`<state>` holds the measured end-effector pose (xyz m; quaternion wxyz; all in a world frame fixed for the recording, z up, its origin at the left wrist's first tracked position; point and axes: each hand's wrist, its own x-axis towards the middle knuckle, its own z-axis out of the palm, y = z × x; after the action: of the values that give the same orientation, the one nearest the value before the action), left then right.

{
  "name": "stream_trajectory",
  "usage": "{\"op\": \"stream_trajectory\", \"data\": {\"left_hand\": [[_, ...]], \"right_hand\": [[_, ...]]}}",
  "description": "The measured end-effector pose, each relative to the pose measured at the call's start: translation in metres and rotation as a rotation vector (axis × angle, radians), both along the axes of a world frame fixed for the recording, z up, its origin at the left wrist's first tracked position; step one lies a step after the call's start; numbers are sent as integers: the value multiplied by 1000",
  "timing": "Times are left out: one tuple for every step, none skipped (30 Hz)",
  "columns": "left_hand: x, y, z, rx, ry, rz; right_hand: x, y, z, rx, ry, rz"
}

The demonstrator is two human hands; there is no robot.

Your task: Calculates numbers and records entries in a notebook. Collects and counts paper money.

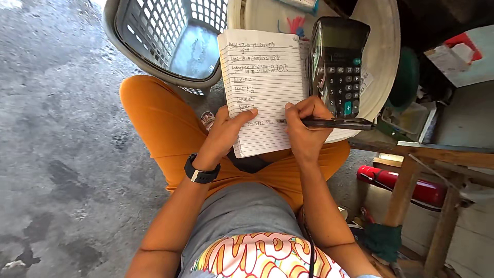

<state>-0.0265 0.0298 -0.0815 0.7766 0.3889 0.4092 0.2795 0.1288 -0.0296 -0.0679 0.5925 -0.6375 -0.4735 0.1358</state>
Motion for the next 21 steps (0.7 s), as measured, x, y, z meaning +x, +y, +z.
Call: {"op": "stream_trajectory", "data": {"left_hand": [[0,0,0,3,-1,2],[0,0,-1,4,-3,3],[0,0,-1,5,-6,3],[0,0,-1,6,-8,2],[0,0,-1,4,-8,0],[0,0,-1,2,-5,0],[0,0,0,4,1,0],[0,0,0,6,5,0],[0,0,0,6,9,1],[0,0,0,5,13,1],[0,0,-1,2,15,0],[0,0,-1,-2,15,-1],[0,0,-1,-5,12,-1],[0,1,-1,-7,9,0],[0,1,-1,-4,9,0],[0,1,-1,1,7,-5],[0,0,-1,4,-1,-7],[0,0,-2,7,-6,-9],[0,0,-2,10,-6,-9],[0,0,-2,12,-4,-8],[0,0,-2,15,-2,-5]], "right_hand": [[0,0,-1,-4,1,5],[-1,0,-2,-8,2,10],[-1,0,-2,-12,-1,16],[-1,0,-2,-17,-6,21],[-1,0,-2,-22,-10,25],[-1,0,-2,-25,-10,26],[-1,0,-1,-29,-11,22],[-1,0,-1,-34,-12,18],[-1,0,-1,-37,-11,15],[-1,0,0,-42,-9,15],[-1,0,0,-42,-4,14],[-1,0,-1,-38,-1,12],[-1,0,-1,-34,0,15],[-1,0,-1,-35,0,20],[0,0,0,-40,1,23],[0,0,0,-45,3,17],[0,0,1,-43,5,2],[0,1,0,-36,0,-16],[0,1,0,-32,-9,-29],[-1,1,-1,-29,-20,-29],[-1,1,-2,-27,-32,-22]]}}
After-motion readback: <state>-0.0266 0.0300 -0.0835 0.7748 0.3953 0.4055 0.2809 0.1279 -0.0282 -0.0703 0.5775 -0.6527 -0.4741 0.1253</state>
